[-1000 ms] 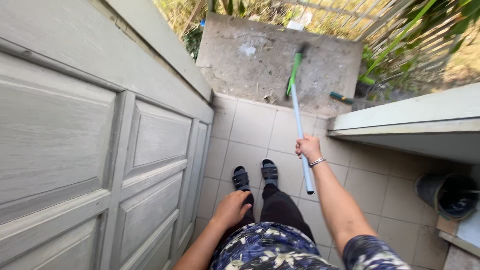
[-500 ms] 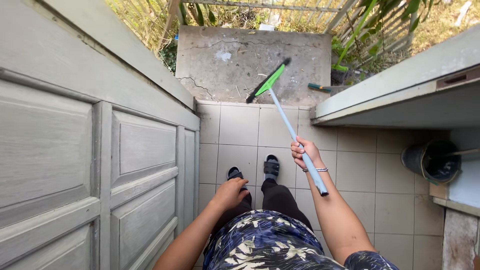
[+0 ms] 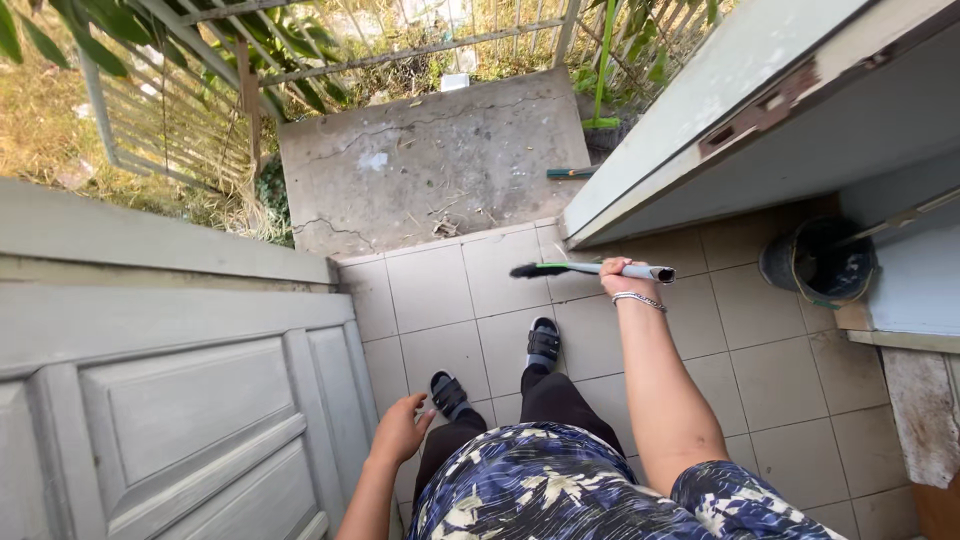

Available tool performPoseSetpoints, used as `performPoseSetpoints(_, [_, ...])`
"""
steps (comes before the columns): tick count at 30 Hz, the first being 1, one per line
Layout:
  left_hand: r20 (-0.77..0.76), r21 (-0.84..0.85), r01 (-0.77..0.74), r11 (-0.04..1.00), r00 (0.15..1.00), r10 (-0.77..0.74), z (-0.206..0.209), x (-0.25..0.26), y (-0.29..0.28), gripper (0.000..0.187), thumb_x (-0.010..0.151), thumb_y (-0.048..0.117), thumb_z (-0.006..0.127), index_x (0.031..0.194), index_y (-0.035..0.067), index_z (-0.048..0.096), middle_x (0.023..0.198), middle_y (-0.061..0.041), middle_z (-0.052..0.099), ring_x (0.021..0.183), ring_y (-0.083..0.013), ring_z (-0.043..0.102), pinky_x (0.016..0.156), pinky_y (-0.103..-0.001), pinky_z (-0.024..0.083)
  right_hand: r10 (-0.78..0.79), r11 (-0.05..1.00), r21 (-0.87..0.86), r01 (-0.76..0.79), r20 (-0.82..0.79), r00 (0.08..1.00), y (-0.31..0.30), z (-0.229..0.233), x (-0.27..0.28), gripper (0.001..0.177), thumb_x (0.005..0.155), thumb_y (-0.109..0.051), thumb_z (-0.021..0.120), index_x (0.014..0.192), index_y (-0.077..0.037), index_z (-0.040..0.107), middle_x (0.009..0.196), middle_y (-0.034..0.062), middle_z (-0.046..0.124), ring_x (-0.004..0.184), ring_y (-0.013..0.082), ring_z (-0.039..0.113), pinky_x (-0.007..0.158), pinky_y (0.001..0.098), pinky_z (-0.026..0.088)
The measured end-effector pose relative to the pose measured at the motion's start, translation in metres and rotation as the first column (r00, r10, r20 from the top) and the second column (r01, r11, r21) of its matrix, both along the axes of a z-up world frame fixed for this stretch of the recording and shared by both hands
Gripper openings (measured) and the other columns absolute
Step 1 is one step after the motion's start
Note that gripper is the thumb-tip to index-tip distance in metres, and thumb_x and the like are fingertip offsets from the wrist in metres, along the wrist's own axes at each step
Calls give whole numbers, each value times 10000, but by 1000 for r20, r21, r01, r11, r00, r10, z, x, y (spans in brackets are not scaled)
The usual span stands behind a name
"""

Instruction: The person sweeps debris toward an outdoor entrance using a broom and then mops the tiled floor using a spin mop.

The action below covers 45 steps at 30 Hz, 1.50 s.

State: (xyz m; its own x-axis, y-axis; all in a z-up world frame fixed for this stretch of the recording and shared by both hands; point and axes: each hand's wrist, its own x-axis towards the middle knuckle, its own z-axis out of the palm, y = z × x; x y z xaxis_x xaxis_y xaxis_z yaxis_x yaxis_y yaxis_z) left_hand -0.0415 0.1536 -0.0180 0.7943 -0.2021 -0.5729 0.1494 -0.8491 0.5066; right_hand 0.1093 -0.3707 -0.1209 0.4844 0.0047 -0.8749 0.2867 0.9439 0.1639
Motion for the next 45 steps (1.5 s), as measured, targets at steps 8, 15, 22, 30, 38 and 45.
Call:
performPoseSetpoints(8, [-240,119,-197,973,945,221,-22,-35,-59,452,899,314,713,1296,102,672,1143,-118,772,1023,-258,756,937,-365,578,171,985,65,-160,-216,961,-140,-7,73,379,919,-332,653,957,26,535,892,213,493,615,164,555,479,218,501])
performPoseSetpoints(15, [-333,185,-334,924,864,379,-22,-83,-35,481,907,308,680,1327,76,643,1158,-120,782,1043,-245,782,906,-372,607,461,885,-72,-460,-1,887,-183,-24,98,573,847,-368,582,1354,-109,517,1291,156,450,967,334,536,622,299,533])
performPoseSetpoints(22, [-292,284,-305,909,875,385,-13,-83,-26,505,897,391,710,1288,72,686,1170,-147,785,1119,-269,746,965,-375,567,357,837,-306,-454,-325,876,-147,-49,4,750,1012,-497,465,1539,-22,223,1426,314,433,1093,446,601,783,535,637])
performPoseSetpoints(30, [-347,102,-144,984,922,170,-53,-36,-69,454,905,360,683,1233,47,707,1016,-169,822,890,-285,796,824,-386,619,124,-721,-65,-690,-992,-35,-41,-9,-310,556,878,-370,688,1334,-56,633,1377,195,624,1304,342,575,1108,427,458])
performPoseSetpoints(38, [-372,95,206,974,915,-158,-47,21,-186,268,916,251,648,1014,25,755,817,-147,788,717,-323,772,699,-415,610,606,355,327,-876,-794,-51,-47,38,-562,383,989,-224,616,1202,93,644,1058,268,738,809,354,742,608,481,672])
performPoseSetpoints(45, [152,-99,561,822,825,-545,-85,39,-393,365,954,343,580,845,39,749,764,-199,728,730,-398,696,658,-467,546,581,696,155,-701,-694,424,-122,12,-600,416,1021,-274,599,1346,-14,624,1176,143,699,833,360,712,645,554,605])
